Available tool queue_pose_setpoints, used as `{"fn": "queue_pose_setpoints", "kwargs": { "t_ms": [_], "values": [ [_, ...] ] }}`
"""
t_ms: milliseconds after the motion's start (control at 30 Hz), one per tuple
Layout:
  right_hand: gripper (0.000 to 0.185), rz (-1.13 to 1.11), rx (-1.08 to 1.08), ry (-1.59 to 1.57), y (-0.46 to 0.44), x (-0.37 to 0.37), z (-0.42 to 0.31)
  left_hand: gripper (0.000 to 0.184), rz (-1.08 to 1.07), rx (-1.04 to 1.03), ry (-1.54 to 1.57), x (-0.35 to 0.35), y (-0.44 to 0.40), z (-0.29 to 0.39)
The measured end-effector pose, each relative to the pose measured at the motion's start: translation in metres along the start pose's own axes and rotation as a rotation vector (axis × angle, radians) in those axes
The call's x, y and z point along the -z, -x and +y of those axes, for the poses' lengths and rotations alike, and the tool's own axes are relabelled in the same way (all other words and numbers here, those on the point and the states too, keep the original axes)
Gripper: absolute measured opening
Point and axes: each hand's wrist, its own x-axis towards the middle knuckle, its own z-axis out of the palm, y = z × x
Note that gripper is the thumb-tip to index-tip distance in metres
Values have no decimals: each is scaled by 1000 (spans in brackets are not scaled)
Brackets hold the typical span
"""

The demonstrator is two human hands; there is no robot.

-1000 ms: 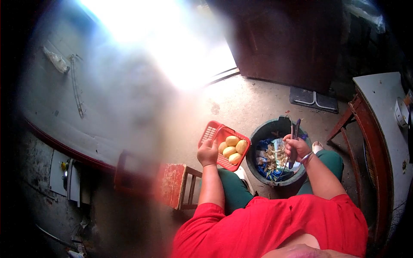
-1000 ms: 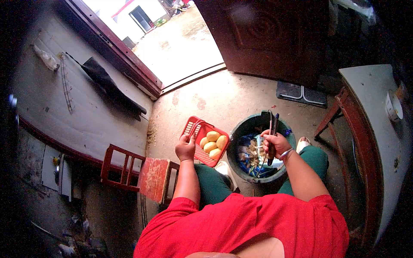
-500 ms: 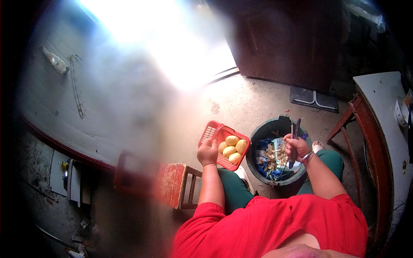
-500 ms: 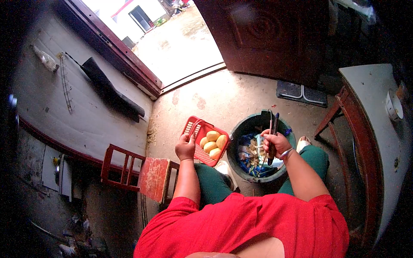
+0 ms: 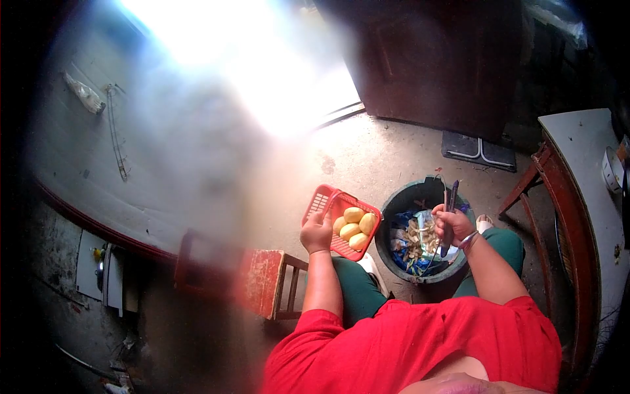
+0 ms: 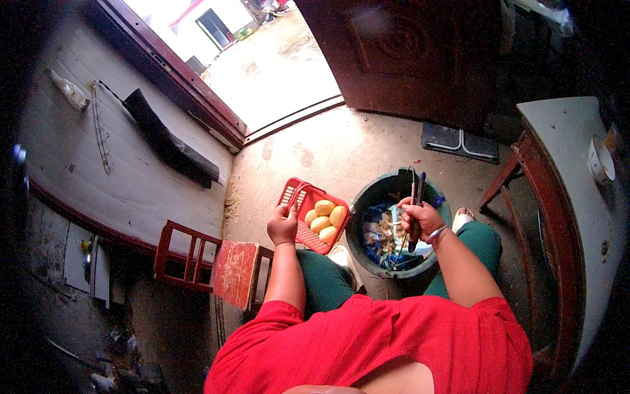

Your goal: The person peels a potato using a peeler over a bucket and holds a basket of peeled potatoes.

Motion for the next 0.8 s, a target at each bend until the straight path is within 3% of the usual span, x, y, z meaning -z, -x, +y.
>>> {"fn": "queue_pose_setpoints", "kwargs": {
  "t_ms": [400,467,800],
  "values": [
    [11,4,-3,12,0,-1,-1,19,-12,7,-7,3,0,4],
    [11,6,-4,14,0,-1,-1,31,21,-24,-32,1,-1,1],
    [11,-1,-4,10,2,-3,-2,30,17,-27,-36,-2,-2,-2]
  ]
}}
